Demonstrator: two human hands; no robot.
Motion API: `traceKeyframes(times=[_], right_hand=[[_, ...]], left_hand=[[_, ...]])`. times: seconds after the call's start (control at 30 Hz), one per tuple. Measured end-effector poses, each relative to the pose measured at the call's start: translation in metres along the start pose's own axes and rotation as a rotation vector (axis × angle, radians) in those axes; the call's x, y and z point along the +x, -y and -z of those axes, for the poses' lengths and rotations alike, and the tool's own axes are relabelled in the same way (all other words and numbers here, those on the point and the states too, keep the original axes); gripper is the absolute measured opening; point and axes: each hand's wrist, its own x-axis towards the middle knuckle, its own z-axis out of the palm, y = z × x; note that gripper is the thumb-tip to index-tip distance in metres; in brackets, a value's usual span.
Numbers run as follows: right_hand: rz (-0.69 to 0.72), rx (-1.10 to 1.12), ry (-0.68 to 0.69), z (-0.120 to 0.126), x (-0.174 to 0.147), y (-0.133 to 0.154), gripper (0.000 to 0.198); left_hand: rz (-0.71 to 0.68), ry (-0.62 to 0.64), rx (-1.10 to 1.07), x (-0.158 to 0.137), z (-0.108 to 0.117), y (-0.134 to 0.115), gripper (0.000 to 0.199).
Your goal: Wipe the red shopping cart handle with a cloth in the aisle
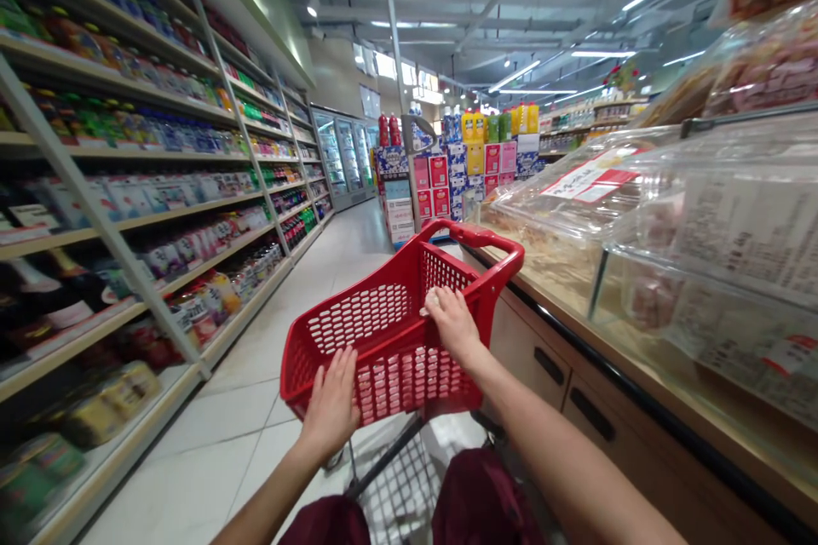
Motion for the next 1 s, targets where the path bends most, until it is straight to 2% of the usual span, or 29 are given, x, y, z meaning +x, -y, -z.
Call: traceKeyframes(times=[0.1,0.23,0.27,0.33,0.43,0.5,0.63,0.73,0.8,0.87,0.93,1.0], right_hand=[[0.013,0.049,-0.069,-0.011,-0.004,0.023,0.028],[0.188,0.15,-0.119,-0.029,-0.011,0.077,0.026],[0.221,0.157,-0.115,-0.029,-0.012,0.08,0.025],[0.233,0.141,-0.096,-0.026,-0.012,0.069,0.026],[0.14,0.105,-0.089,-0.018,-0.011,0.037,0.031],[0.101,0.111,-0.114,-0.018,-0.012,0.034,0.032],[0.213,0.218,-0.165,-0.034,-0.017,0.085,0.03],[0.297,0.266,-0.158,-0.041,-0.018,0.111,0.029],[0.269,0.254,-0.131,-0.037,-0.017,0.099,0.029],[0.171,0.219,-0.112,-0.03,-0.017,0.072,0.032],[0.07,0.186,-0.107,-0.024,-0.016,0.046,0.036],[0.025,0.178,-0.113,-0.022,-0.016,0.031,0.038]], left_hand=[[0.003,-0.048,0.007,-0.005,-0.005,0.004,0.074],[-0.047,-0.085,0.032,-0.005,-0.009,0.009,0.073],[-0.059,-0.089,0.036,-0.006,-0.009,0.011,0.072],[-0.051,-0.116,0.042,-0.008,-0.009,0.016,0.069],[-0.015,-0.162,0.044,-0.013,-0.009,0.018,0.067],[0.005,-0.157,0.036,-0.015,-0.008,0.015,0.068],[0.013,-0.122,0.023,-0.013,-0.007,0.013,0.07],[-0.014,-0.09,0.004,-0.014,-0.007,0.028,0.068],[0.048,-0.091,-0.013,-0.016,-0.008,0.044,0.066],[0.109,-0.11,-0.036,-0.02,-0.009,0.058,0.065],[0.108,-0.133,-0.072,-0.024,-0.009,0.065,0.063],[0.112,-0.157,-0.101,-0.027,-0.009,0.066,0.057]])
